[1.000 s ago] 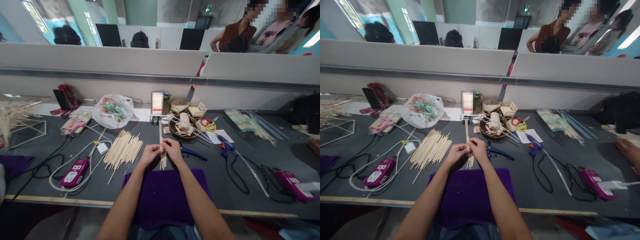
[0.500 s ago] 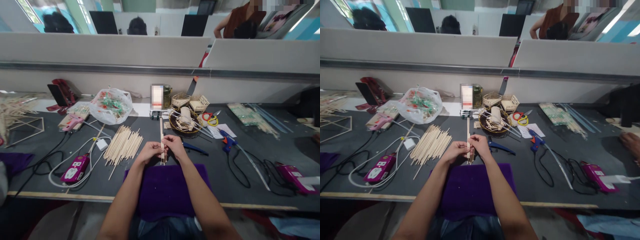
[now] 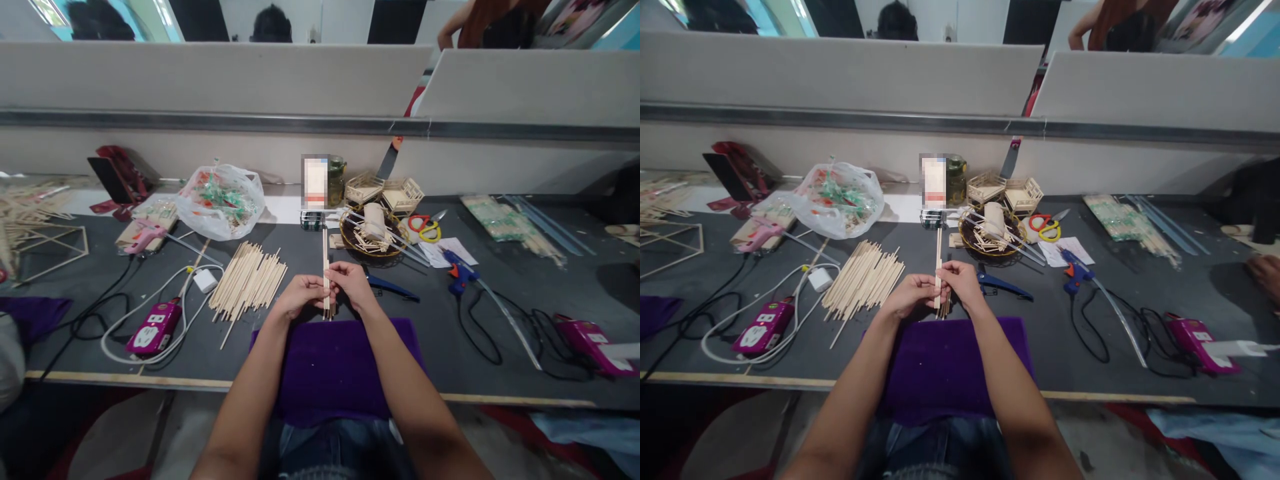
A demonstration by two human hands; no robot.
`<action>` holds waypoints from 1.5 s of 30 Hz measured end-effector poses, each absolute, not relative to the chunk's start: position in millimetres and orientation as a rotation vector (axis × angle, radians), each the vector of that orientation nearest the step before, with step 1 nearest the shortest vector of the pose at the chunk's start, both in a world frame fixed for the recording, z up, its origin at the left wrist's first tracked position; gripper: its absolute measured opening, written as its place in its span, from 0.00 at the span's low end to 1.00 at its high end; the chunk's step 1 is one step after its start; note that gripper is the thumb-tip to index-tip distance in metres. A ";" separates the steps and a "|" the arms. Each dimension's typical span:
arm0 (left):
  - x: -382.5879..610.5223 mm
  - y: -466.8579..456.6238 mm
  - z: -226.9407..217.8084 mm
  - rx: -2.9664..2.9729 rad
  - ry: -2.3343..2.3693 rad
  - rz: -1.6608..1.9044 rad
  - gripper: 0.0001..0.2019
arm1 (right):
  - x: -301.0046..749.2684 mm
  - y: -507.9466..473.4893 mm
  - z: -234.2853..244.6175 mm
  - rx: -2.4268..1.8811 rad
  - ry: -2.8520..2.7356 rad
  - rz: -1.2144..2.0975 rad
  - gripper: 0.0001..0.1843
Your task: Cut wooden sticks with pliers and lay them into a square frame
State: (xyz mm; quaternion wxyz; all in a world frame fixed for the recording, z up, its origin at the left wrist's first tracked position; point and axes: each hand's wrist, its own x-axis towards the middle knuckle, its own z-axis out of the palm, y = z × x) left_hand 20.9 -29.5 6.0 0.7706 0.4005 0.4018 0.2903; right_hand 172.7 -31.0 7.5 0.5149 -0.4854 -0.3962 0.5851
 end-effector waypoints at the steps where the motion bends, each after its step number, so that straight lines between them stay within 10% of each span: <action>1: 21.1 -29.8 6.5 0.869 0.872 0.630 0.21 | 172.6 -31.2 7.6 -1.166 -0.952 1.403 0.18; 12: 21.2 -32.7 12.8 0.926 0.873 0.667 0.20 | 173.3 -36.2 12.8 -1.170 -1.035 1.236 0.16; 21: 16.5 -35.3 17.1 0.884 0.817 0.597 0.21 | 195.2 -49.9 30.6 -1.137 -1.560 0.241 0.08; 31: 4.5 -39.9 13.7 0.769 0.482 0.515 0.20 | 196.4 -52.3 25.4 -0.997 -1.954 -0.087 0.17; 45: 13.1 -26.1 1.7 1.450 1.469 1.154 0.14 | 188.1 -52.2 28.8 -1.120 -1.222 0.457 0.07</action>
